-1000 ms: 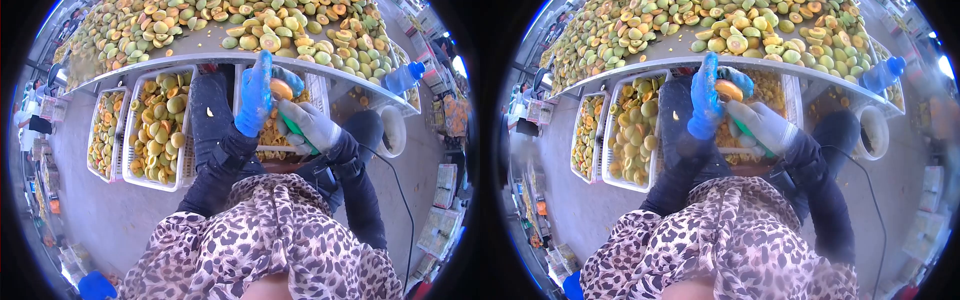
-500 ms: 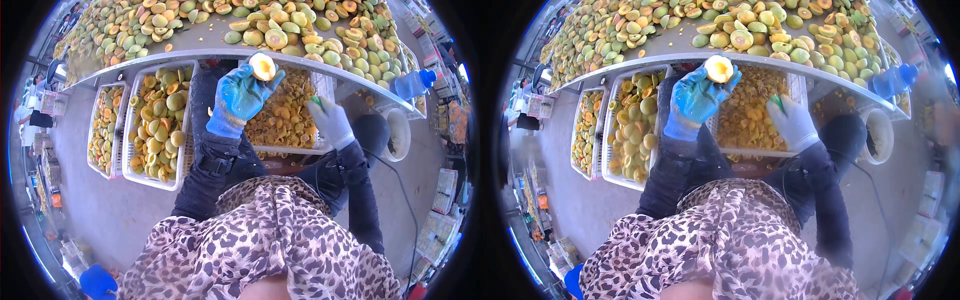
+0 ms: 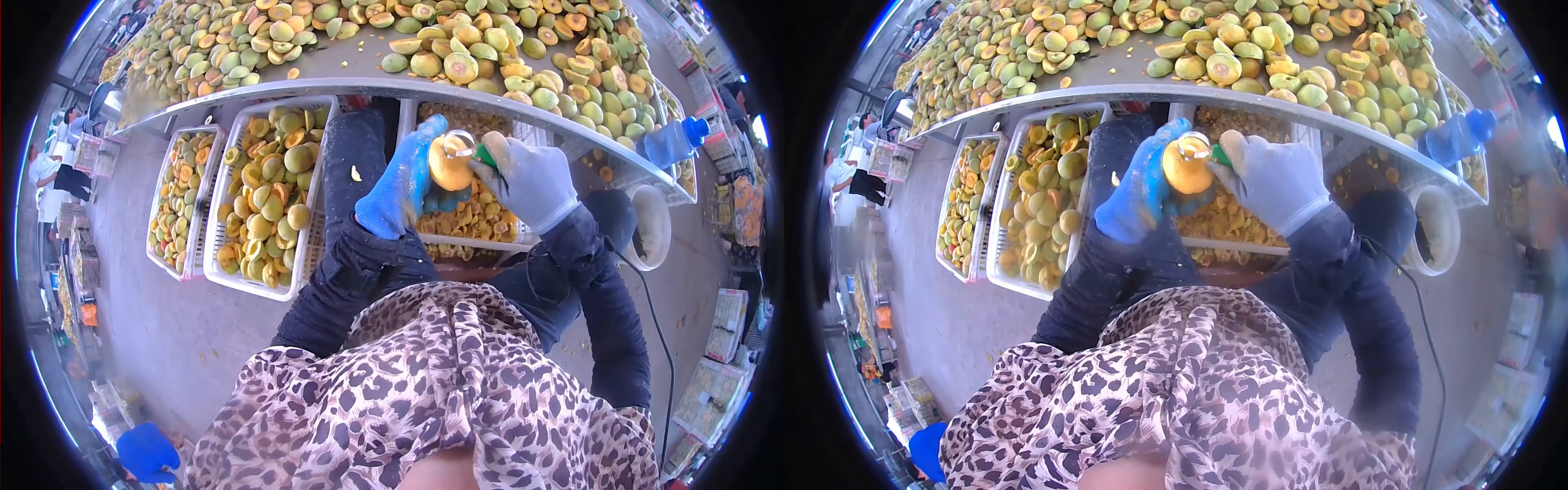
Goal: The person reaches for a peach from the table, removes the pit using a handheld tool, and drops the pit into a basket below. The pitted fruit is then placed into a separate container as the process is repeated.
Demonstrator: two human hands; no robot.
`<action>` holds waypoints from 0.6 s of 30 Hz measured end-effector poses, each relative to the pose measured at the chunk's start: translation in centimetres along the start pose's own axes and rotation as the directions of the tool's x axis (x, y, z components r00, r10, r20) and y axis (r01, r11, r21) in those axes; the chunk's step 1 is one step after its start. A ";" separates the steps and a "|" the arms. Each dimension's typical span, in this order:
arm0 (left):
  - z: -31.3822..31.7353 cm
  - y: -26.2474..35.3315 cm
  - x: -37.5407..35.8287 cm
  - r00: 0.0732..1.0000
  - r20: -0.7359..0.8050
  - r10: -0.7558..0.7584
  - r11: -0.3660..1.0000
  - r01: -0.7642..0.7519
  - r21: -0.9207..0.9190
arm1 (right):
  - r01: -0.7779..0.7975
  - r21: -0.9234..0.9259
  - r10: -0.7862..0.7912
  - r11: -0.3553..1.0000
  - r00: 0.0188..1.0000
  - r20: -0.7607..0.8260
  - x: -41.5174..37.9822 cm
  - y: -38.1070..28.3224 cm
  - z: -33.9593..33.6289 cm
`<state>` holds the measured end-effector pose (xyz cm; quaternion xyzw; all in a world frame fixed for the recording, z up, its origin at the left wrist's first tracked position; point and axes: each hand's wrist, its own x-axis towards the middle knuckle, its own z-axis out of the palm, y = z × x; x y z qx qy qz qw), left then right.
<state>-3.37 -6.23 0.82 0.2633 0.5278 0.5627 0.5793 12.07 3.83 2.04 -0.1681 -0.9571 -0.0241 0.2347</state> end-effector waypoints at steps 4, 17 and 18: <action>-0.7 -3.0 -0.3 0.922 0.201 0.331 0.919 -0.364 0.153 | -0.151 -0.171 0.162 0.974 0.986 0.051 -1.0 -0.8 1.6; -16.4 0.7 2.4 0.431 0.241 0.870 -0.269 0.004 0.963 | -0.595 0.025 0.562 0.803 0.772 0.299 -3.8 4.1 5.6; -16.1 0.8 6.1 0.438 0.206 0.875 -0.181 -0.099 0.978 | -0.594 0.080 0.547 0.801 0.779 0.307 -3.4 3.5 5.8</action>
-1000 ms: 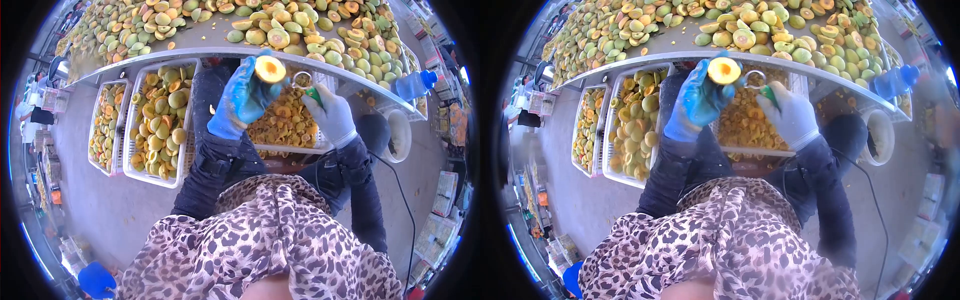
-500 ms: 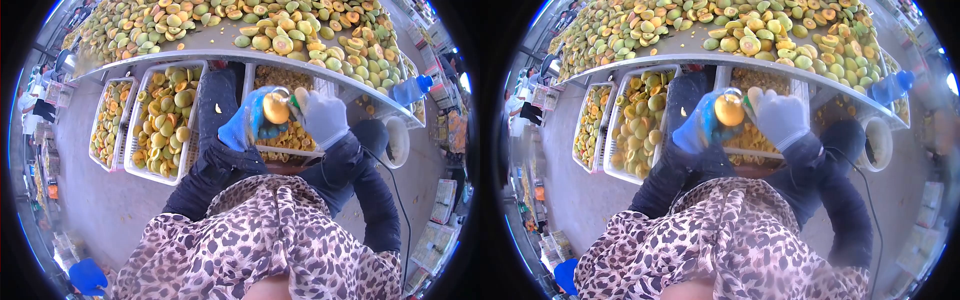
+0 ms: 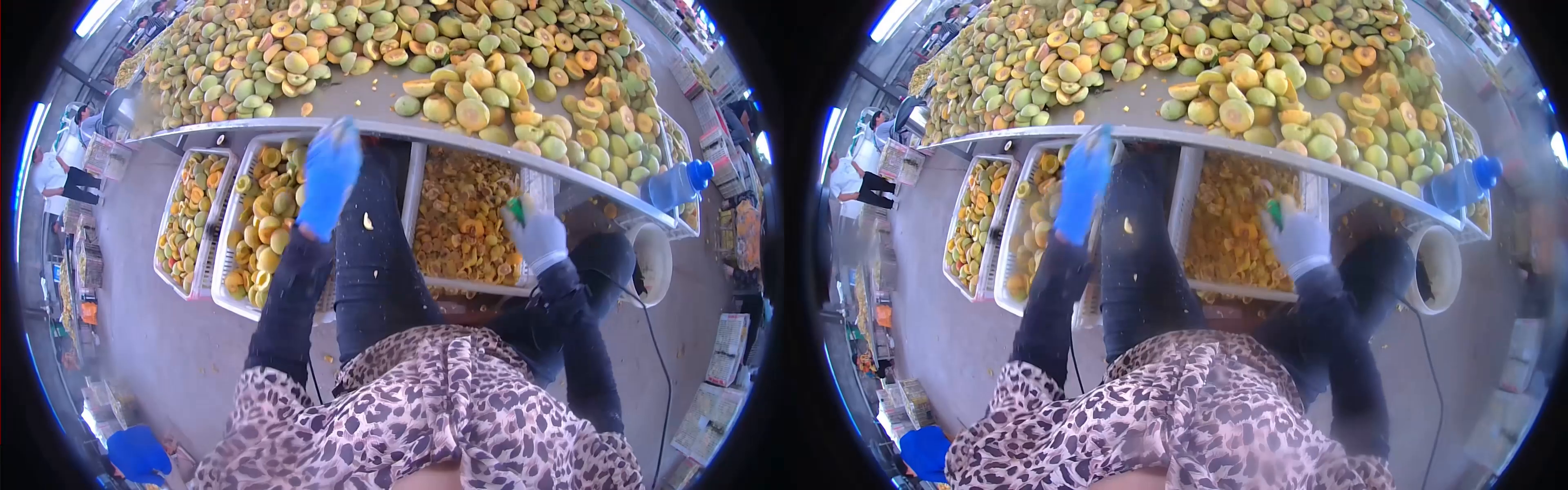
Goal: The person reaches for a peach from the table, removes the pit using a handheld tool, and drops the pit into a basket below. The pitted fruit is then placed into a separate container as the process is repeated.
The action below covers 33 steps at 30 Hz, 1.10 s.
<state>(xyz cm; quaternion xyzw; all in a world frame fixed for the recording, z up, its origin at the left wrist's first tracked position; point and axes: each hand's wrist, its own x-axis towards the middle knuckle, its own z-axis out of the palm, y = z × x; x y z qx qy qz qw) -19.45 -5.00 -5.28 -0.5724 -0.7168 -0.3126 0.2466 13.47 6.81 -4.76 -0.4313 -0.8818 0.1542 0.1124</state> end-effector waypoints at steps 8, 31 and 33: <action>13.9 0.6 9.6 0.805 0.527 -0.274 0.959 0.272 0.082 | -0.031 0.119 0.003 0.992 0.974 0.227 -0.9 -1.8 1.1; -1.4 13.7 3.4 0.922 0.383 -0.050 -0.041 0.382 -0.923 | 0.134 0.660 -0.257 0.739 0.962 0.092 0.3 -8.6 -5.7; -1.7 15.0 3.8 0.911 0.391 -0.134 -0.123 0.376 -0.918 | 0.008 0.775 -0.215 0.632 0.963 0.166 -0.3 -9.0 -6.5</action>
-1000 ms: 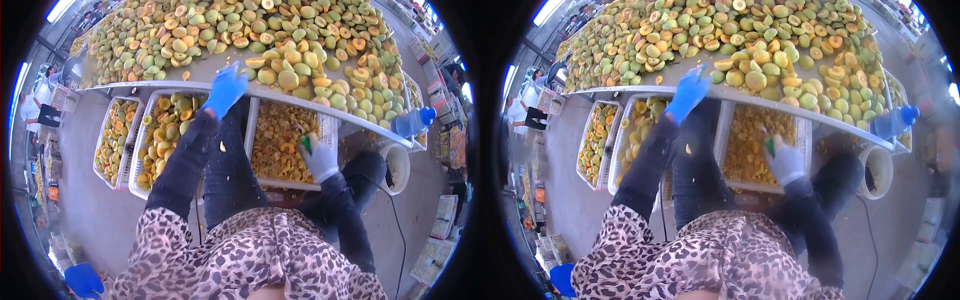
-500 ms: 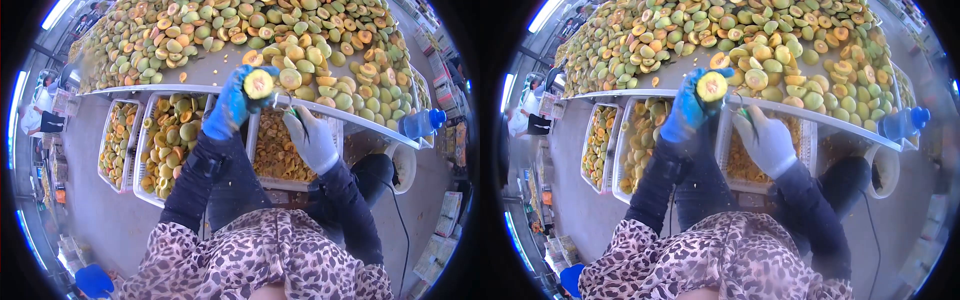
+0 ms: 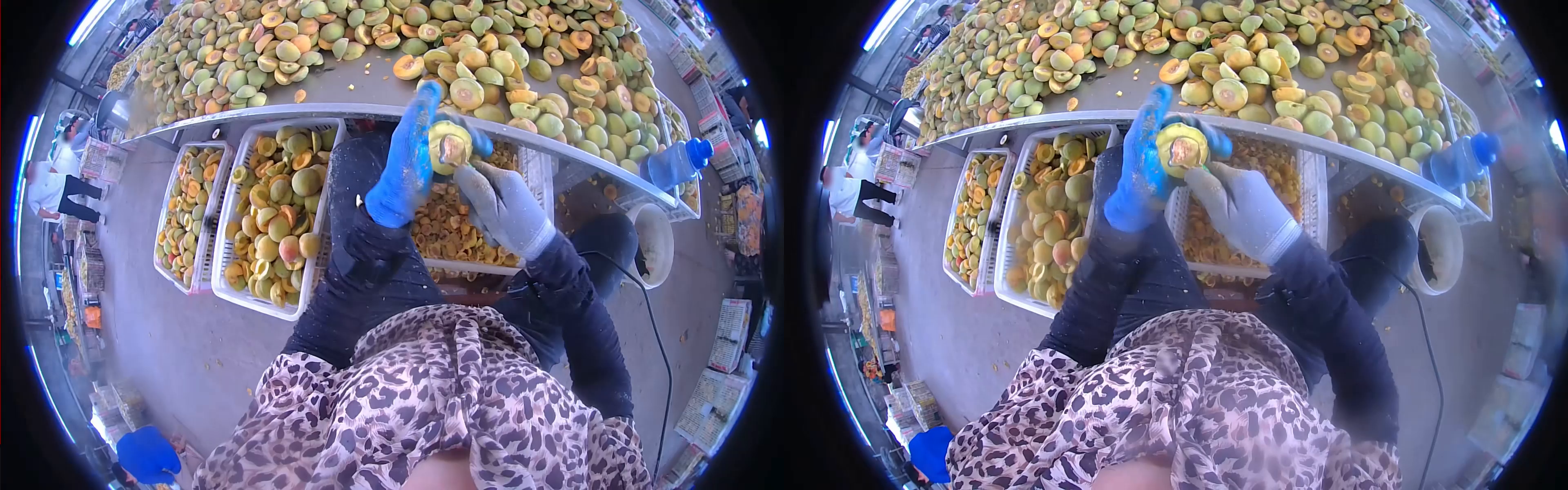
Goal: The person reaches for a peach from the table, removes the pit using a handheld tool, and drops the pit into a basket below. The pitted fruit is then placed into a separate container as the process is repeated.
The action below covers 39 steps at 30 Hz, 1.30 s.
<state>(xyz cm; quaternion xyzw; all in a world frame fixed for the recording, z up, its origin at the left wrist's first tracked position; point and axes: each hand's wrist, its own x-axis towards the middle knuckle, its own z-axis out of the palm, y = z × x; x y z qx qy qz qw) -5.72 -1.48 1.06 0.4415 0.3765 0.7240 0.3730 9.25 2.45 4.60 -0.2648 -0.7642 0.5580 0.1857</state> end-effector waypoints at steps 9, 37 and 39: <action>2.2 1.3 -1.9 0.965 -0.178 -0.192 0.947 0.135 -0.291 | -0.363 0.363 0.244 0.858 0.910 0.335 -2.1 -0.6 0.3; 3.8 -1.2 -4.8 0.755 -0.412 -0.510 0.859 0.470 -0.201 | -0.230 -0.958 -0.291 0.172 0.917 -0.273 0.4 11.8 -0.9; 3.9 -1.4 -6.1 0.848 -0.434 -0.304 0.916 0.385 0.110 | -0.482 -0.817 0.174 0.316 0.876 -0.449 0.5 10.1 -2.0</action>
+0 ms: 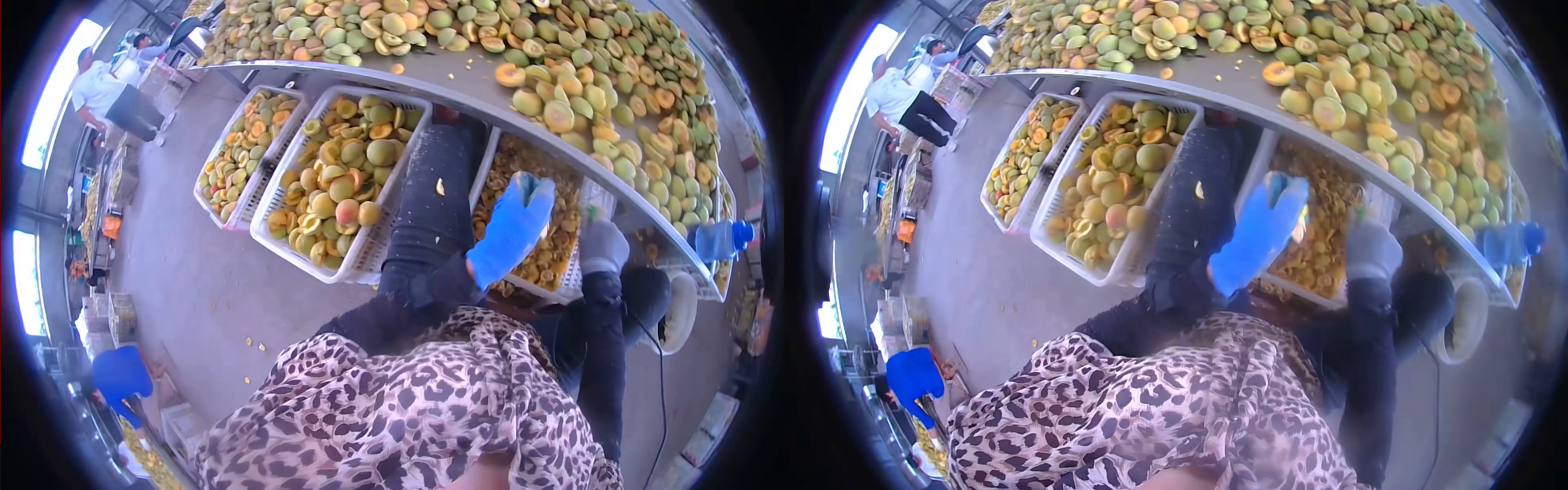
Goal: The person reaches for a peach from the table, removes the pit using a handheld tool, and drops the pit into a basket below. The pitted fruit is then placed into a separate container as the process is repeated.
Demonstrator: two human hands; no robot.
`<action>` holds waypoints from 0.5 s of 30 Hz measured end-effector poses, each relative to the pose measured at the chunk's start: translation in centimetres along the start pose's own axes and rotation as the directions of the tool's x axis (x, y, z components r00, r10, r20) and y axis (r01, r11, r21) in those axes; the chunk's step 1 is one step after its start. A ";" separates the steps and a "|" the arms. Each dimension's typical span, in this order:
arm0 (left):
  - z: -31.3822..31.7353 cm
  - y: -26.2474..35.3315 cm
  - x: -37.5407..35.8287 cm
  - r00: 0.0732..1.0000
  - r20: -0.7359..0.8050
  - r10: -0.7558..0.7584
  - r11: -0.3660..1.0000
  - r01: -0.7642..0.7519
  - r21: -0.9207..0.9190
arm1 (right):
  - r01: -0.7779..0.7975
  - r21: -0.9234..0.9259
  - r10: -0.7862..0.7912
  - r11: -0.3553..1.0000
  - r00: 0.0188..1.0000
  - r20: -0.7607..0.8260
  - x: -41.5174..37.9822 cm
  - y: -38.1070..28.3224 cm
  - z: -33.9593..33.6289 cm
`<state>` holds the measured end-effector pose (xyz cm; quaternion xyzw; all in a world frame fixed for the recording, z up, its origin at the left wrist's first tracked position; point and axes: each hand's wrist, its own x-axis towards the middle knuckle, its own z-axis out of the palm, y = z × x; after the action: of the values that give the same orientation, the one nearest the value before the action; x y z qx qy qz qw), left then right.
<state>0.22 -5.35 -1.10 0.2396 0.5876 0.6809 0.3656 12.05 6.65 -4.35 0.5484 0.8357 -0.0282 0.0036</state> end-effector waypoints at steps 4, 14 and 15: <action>-8.3 -2.4 3.1 0.407 0.081 0.910 -0.356 0.663 0.659 | 0.046 0.103 -0.041 0.994 0.998 -0.049 -0.1 5.5 2.1; -5.2 -1.6 19.7 0.711 0.362 0.603 0.219 -0.584 0.782 | 0.221 0.406 -0.225 0.887 0.974 -0.038 -1.2 1.0 2.8; -4.0 -2.5 21.0 0.811 0.376 0.447 0.206 -0.503 0.840 | 0.245 0.431 -0.254 0.868 0.967 -0.038 -1.2 0.7 2.9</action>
<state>-15.25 8.67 -6.45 0.5844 0.7485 0.3106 -0.0419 13.16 5.66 -7.20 0.4228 0.8722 -0.2185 -0.1133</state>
